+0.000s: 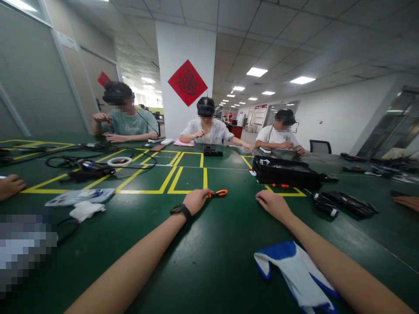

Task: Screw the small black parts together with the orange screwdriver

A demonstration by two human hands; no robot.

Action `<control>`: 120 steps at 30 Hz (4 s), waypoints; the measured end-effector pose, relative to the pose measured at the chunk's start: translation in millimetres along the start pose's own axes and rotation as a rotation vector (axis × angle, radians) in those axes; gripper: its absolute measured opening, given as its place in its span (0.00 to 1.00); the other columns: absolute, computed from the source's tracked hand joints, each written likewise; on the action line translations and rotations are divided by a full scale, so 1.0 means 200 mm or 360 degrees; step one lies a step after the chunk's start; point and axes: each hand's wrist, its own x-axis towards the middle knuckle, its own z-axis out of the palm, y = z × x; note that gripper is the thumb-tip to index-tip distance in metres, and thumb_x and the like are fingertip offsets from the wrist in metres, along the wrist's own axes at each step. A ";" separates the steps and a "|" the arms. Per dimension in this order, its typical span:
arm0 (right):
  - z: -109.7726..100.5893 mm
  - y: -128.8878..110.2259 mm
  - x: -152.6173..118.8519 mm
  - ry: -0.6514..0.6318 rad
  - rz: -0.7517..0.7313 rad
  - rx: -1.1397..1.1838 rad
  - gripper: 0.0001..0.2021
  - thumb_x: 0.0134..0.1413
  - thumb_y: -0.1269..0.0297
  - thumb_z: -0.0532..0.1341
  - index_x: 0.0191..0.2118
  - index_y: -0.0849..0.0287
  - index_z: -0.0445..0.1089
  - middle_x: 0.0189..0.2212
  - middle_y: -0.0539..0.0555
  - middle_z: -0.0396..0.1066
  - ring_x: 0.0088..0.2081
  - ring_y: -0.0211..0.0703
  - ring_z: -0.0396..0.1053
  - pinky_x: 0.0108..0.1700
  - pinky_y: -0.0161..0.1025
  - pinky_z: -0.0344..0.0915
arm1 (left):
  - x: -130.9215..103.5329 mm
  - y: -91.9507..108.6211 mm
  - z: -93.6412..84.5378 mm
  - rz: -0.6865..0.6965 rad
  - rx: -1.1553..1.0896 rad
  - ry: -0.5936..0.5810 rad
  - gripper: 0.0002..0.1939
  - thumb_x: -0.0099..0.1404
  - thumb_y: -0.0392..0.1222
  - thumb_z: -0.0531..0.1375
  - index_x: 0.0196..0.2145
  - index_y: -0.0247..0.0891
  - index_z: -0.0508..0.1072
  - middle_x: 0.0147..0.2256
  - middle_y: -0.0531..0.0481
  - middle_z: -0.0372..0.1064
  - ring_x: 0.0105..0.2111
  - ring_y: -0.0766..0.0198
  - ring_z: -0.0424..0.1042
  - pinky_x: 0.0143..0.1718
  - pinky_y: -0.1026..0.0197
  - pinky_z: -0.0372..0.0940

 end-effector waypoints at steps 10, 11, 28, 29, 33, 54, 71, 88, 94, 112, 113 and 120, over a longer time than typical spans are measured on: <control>-0.32 0.57 -0.57 0.0083 0.0698 -0.0919 0.14 0.55 0.60 0.46 0.39 0.56 0.66 0.40 0.61 0.67 0.37 0.53 0.64 0.35 0.45 0.57 | -0.04 0.04 -0.03 -0.0042 0.0181 0.0015 0.15 0.62 0.40 0.47 0.43 0.48 0.69 0.34 0.47 0.71 0.33 0.57 0.69 0.32 0.61 0.58; -0.33 0.61 -0.62 0.0084 0.0724 -0.0960 0.14 0.55 0.60 0.46 0.39 0.55 0.66 0.40 0.60 0.67 0.36 0.53 0.65 0.33 0.45 0.57 | -0.04 0.04 -0.03 -0.0042 0.0178 0.0009 0.15 0.62 0.39 0.47 0.43 0.48 0.69 0.34 0.47 0.71 0.34 0.58 0.69 0.32 0.61 0.58; -0.37 0.65 -0.65 -0.0105 0.0627 -0.1296 0.14 0.57 0.60 0.46 0.38 0.56 0.68 0.35 0.55 0.67 0.33 0.44 0.64 0.29 0.38 0.52 | -0.04 0.09 -0.04 -0.0113 0.0314 -0.0089 0.15 0.62 0.39 0.46 0.44 0.47 0.67 0.38 0.51 0.71 0.36 0.63 0.69 0.34 0.64 0.59; -0.37 0.65 -0.65 -0.0111 0.0616 -0.1292 0.14 0.57 0.61 0.46 0.37 0.56 0.68 0.36 0.55 0.67 0.33 0.44 0.64 0.29 0.38 0.52 | -0.04 0.09 -0.04 -0.0102 0.0319 -0.0084 0.15 0.62 0.39 0.46 0.44 0.47 0.67 0.37 0.51 0.71 0.36 0.63 0.69 0.34 0.64 0.58; -0.36 0.67 -0.66 -0.0106 0.0599 -0.1167 0.14 0.57 0.61 0.46 0.38 0.57 0.68 0.37 0.56 0.66 0.36 0.44 0.63 0.32 0.37 0.54 | -0.05 0.08 -0.04 -0.0059 0.0326 -0.0070 0.14 0.62 0.41 0.46 0.43 0.47 0.66 0.37 0.51 0.71 0.35 0.62 0.69 0.33 0.64 0.58; -0.37 0.69 -0.68 -0.0052 0.0904 -0.0775 0.13 0.54 0.58 0.48 0.40 0.54 0.64 0.39 0.52 0.67 0.35 0.41 0.65 0.28 0.34 0.57 | -0.05 0.09 -0.05 -0.0060 0.0324 -0.0077 0.14 0.62 0.41 0.47 0.43 0.45 0.67 0.37 0.50 0.70 0.35 0.63 0.68 0.33 0.64 0.58; -0.35 0.70 -0.66 -0.0226 0.0606 -0.1258 0.16 0.56 0.57 0.46 0.43 0.52 0.66 0.37 0.55 0.66 0.30 0.45 0.66 0.29 0.38 0.57 | -0.06 0.10 -0.06 -0.0047 0.0273 -0.0059 0.14 0.62 0.42 0.47 0.43 0.44 0.66 0.39 0.50 0.70 0.38 0.62 0.68 0.36 0.63 0.60; -0.33 0.69 -0.67 -0.0195 0.0787 -0.0921 0.16 0.53 0.55 0.48 0.41 0.58 0.65 0.41 0.57 0.63 0.35 0.46 0.66 0.29 0.38 0.59 | -0.06 0.08 -0.05 0.0004 0.0257 -0.0031 0.14 0.63 0.44 0.46 0.44 0.44 0.66 0.39 0.49 0.69 0.38 0.62 0.68 0.37 0.63 0.60; -0.33 0.71 -0.69 -0.0176 0.0913 -0.0834 0.17 0.52 0.52 0.48 0.39 0.57 0.63 0.40 0.56 0.62 0.31 0.45 0.66 0.27 0.38 0.59 | -0.07 0.09 -0.06 -0.0022 0.0255 -0.0060 0.14 0.62 0.44 0.47 0.44 0.44 0.66 0.39 0.49 0.69 0.38 0.62 0.68 0.37 0.63 0.60; -0.30 0.78 -0.70 -0.0180 0.0837 -0.0534 0.17 0.48 0.51 0.52 0.38 0.61 0.62 0.40 0.59 0.63 0.35 0.47 0.66 0.33 0.41 0.62 | -0.07 0.11 -0.07 -0.0033 0.0215 -0.0057 0.14 0.62 0.42 0.48 0.43 0.43 0.66 0.39 0.49 0.69 0.39 0.62 0.68 0.38 0.62 0.60; -0.31 0.74 -0.68 -0.0167 0.0780 -0.0493 0.17 0.48 0.52 0.53 0.38 0.61 0.63 0.39 0.59 0.64 0.35 0.48 0.66 0.33 0.41 0.62 | -0.07 0.11 -0.07 -0.0030 0.0200 -0.0059 0.14 0.61 0.42 0.49 0.43 0.43 0.66 0.39 0.48 0.69 0.39 0.62 0.68 0.39 0.62 0.60; -0.34 -0.02 -0.26 0.0145 0.0013 -0.0082 0.11 0.51 0.60 0.54 0.41 0.56 0.62 0.38 0.56 0.64 0.38 0.46 0.65 0.40 0.44 0.63 | -0.06 0.15 -0.10 0.0184 0.0024 0.0168 0.12 0.60 0.41 0.51 0.41 0.39 0.69 0.49 0.46 0.62 0.50 0.61 0.59 0.53 0.56 0.52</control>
